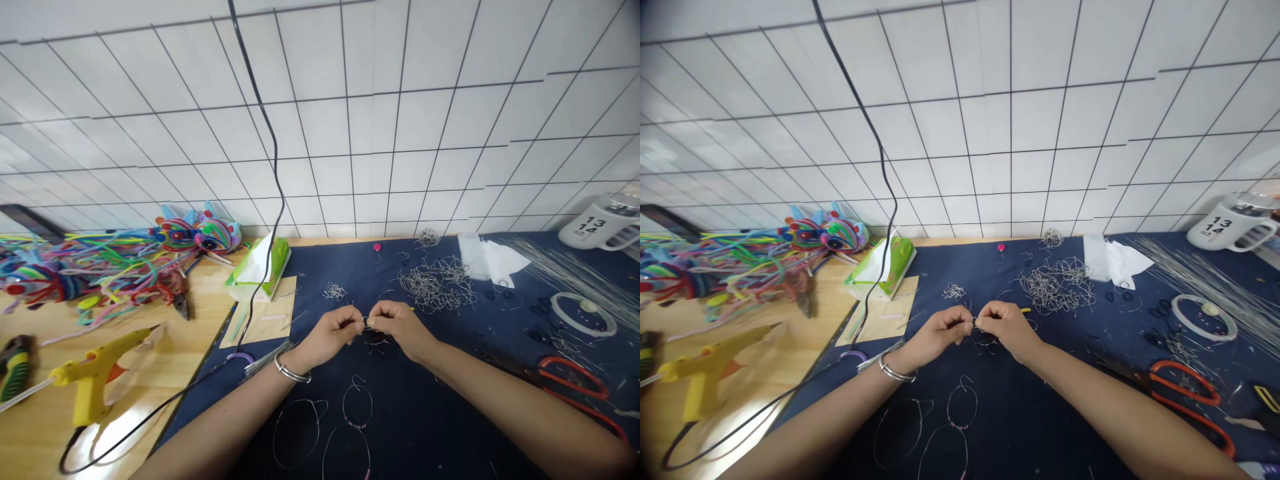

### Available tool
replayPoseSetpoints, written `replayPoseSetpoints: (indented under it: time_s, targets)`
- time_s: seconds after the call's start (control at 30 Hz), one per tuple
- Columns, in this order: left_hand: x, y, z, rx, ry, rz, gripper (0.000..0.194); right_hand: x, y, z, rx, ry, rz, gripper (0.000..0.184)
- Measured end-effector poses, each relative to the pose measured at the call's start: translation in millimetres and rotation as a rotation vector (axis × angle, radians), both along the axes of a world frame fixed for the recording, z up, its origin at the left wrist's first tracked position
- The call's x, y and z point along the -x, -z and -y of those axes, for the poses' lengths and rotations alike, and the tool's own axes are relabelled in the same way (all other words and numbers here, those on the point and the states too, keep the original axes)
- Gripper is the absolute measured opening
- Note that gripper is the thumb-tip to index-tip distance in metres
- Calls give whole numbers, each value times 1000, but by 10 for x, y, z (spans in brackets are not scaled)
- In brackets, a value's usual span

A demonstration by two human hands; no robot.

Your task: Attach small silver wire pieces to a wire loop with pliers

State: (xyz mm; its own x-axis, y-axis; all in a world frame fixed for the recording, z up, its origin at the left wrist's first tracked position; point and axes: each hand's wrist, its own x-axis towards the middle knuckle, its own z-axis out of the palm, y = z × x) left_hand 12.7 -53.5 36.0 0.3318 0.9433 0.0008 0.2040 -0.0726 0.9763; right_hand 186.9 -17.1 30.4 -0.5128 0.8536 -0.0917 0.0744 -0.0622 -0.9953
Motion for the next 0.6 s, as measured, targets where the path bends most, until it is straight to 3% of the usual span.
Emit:
replayPoseSetpoints:
  time_s: [0.13, 0.27, 0.4, 0.6]
  targets:
    - [-21, 24, 2, 29, -43, 52, 20, -2, 3, -24, 67, -51, -14, 16]
    - [-33, 81, -23, 90, -178, 190, 23, -17, -35, -50, 88, -75, -38, 25]
    - [-26, 127, -58, 182, -281, 316, 25, -53, -113, -79, -30, -105, 10, 27]
    - [-39, 138, -48, 221, -277, 372, 25, -61, -116, -71, -185, -158, 105, 28]
